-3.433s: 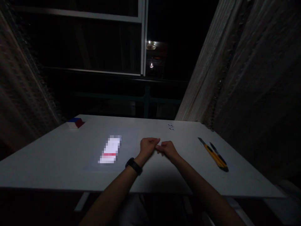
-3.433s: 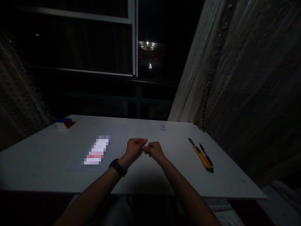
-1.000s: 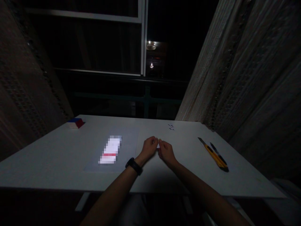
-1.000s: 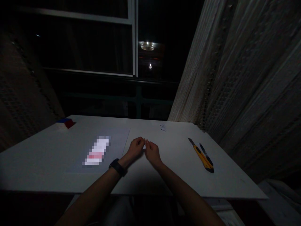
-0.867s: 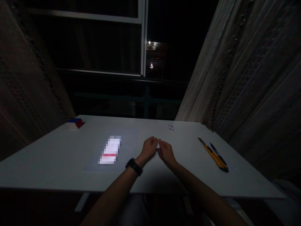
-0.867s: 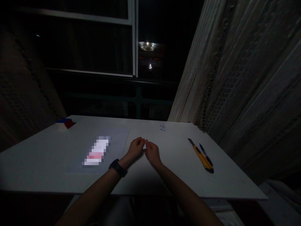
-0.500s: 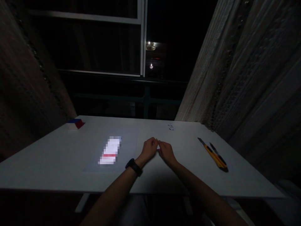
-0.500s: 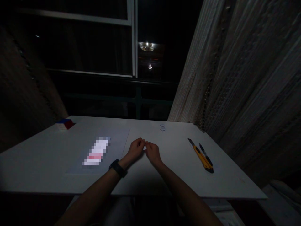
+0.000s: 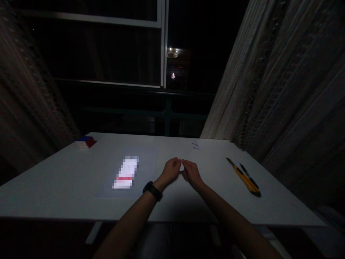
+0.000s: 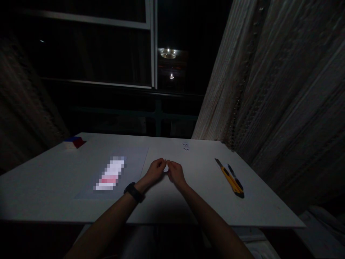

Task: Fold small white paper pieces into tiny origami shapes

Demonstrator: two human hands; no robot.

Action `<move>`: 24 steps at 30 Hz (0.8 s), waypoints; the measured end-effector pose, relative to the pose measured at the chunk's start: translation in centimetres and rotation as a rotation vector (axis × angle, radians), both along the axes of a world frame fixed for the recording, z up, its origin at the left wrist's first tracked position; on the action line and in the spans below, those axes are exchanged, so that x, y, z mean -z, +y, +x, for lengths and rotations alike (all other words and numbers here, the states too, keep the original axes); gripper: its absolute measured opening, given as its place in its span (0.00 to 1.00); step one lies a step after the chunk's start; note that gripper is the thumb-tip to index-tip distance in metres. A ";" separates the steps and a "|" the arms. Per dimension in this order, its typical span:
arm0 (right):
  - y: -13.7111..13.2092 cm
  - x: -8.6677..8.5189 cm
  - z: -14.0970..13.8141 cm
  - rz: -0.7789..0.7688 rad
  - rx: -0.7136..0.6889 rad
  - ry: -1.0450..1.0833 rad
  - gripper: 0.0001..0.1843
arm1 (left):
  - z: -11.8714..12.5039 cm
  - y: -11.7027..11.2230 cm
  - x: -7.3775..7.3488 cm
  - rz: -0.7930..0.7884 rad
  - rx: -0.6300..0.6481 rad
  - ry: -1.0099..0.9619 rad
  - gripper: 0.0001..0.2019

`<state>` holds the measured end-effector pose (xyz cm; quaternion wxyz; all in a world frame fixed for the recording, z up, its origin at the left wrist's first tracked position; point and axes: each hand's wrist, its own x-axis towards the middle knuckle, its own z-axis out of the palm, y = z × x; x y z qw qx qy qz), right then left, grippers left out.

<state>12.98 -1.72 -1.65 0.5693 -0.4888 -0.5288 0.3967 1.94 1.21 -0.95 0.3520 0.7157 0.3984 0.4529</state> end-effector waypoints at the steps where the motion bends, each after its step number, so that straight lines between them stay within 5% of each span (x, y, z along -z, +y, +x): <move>1: -0.1 -0.1 0.1 -0.031 -0.028 0.051 0.23 | 0.0 0.0 0.0 -0.009 0.011 0.001 0.14; 7: -0.3 -0.5 0.4 -0.083 -0.136 0.188 0.23 | -0.2 -0.2 -0.5 -0.012 0.049 0.016 0.15; 17: -0.5 -1.0 0.3 -0.027 -0.122 0.091 0.23 | -0.2 -0.1 -0.4 -0.022 0.094 -0.016 0.17; 24: -0.6 -0.7 0.2 0.146 0.100 -0.127 0.22 | -0.1 0.0 -0.3 -0.429 0.196 -0.278 0.23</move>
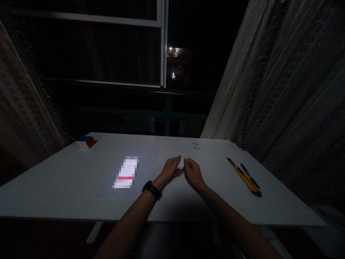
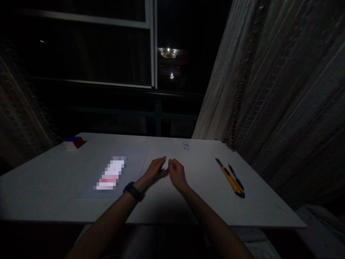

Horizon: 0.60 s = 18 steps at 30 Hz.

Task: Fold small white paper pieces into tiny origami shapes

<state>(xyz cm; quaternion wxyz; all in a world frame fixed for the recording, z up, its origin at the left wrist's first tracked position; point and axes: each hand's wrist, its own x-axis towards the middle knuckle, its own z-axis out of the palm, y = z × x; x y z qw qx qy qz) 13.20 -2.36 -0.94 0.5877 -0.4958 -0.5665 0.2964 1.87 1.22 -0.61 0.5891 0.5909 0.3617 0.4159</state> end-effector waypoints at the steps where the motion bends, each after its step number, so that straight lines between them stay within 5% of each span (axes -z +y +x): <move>1: 0.0 0.0 0.1 0.039 0.052 -0.023 0.22 | 0.0 0.0 0.0 -0.038 0.029 -0.023 0.25; 7: 0.1 0.3 0.4 0.060 0.210 -0.030 0.21 | 0.1 0.0 0.0 -0.037 0.031 -0.138 0.21; 13: 0.5 0.8 0.7 -0.014 0.144 0.004 0.24 | -0.1 -0.1 -0.1 -0.021 -0.060 -0.211 0.20; 18: 0.7 0.3 1.8 -0.076 0.074 0.113 0.21 | -0.4 -0.5 -0.5 -0.018 -0.008 -0.170 0.23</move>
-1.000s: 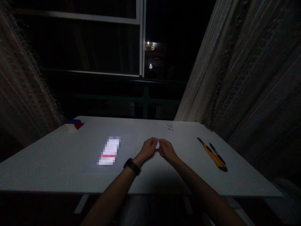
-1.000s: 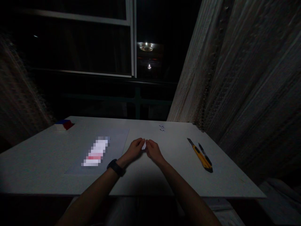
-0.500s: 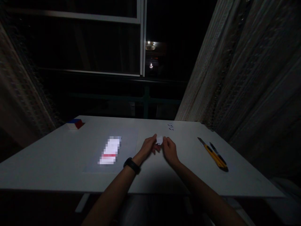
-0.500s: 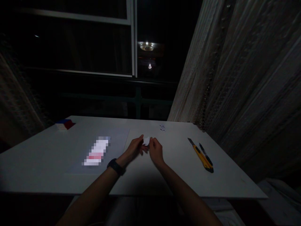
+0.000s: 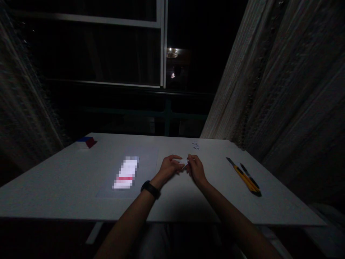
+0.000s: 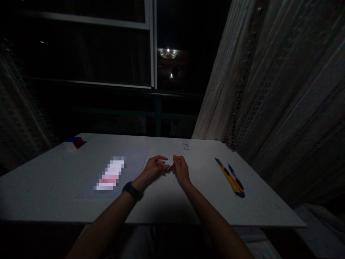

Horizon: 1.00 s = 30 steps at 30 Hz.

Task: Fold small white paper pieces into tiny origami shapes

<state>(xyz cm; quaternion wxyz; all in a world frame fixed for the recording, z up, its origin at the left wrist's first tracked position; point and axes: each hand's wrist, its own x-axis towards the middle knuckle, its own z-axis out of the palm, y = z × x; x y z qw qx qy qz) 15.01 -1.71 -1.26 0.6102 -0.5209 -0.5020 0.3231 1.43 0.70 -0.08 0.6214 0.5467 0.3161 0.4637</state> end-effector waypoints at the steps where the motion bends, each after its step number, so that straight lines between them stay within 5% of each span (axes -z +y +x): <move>1: 0.0 -0.1 0.2 -0.003 -0.047 0.020 0.20 | 0.0 -0.1 0.0 0.003 0.018 0.014 0.23; 5: 0.2 -0.3 0.6 0.023 -0.182 -0.016 0.18 | 0.0 -0.1 0.2 0.039 0.073 0.071 0.21; 17: 0.3 0.1 0.4 0.005 -0.195 0.053 0.16 | -0.3 0.2 0.6 0.166 0.046 0.134 0.18; 24: 0.3 -0.1 0.1 0.022 -0.080 0.182 0.16 | -0.1 -0.1 -0.1 0.036 0.003 0.129 0.21; 30: -0.1 -0.6 0.2 -0.028 -0.123 0.262 0.16 | -0.1 -0.4 -0.1 -0.010 0.105 0.248 0.19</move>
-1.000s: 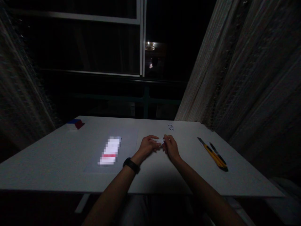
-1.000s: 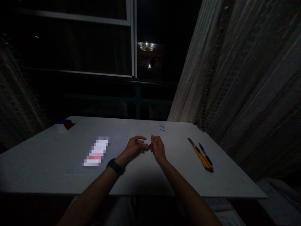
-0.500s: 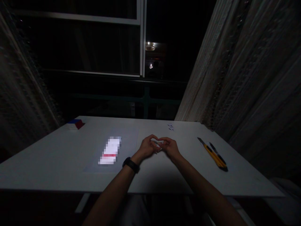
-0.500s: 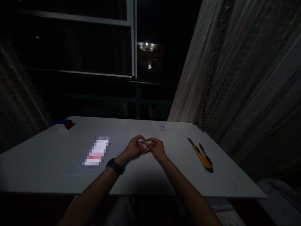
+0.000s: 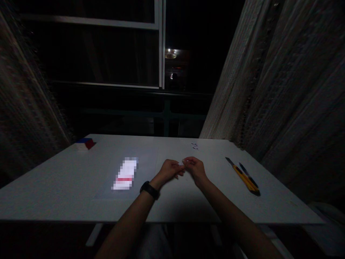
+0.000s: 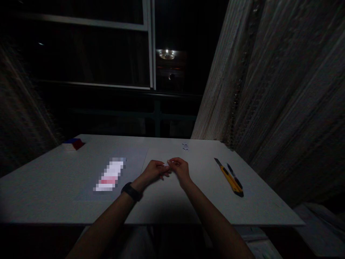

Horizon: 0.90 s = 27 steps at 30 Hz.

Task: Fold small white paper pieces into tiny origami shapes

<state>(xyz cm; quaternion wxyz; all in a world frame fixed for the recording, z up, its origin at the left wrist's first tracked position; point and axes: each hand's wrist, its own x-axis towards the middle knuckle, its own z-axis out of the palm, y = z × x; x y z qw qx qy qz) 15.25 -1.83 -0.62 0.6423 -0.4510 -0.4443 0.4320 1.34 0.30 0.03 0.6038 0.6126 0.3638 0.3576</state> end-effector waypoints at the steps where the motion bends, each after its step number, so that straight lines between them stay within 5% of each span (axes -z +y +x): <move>1: 0.0 0.0 0.1 -0.005 -0.015 -0.004 0.16 | 0.0 -0.1 -0.1 0.003 -0.001 0.008 0.18; 11: 0.5 0.6 0.2 0.050 0.015 -0.056 0.19 | 0.3 -0.2 -0.2 0.032 -0.064 0.063 0.13; 27: 0.7 0.9 0.4 0.058 0.058 -0.157 0.20 | -0.5 0.6 0.1 0.000 0.056 0.036 0.20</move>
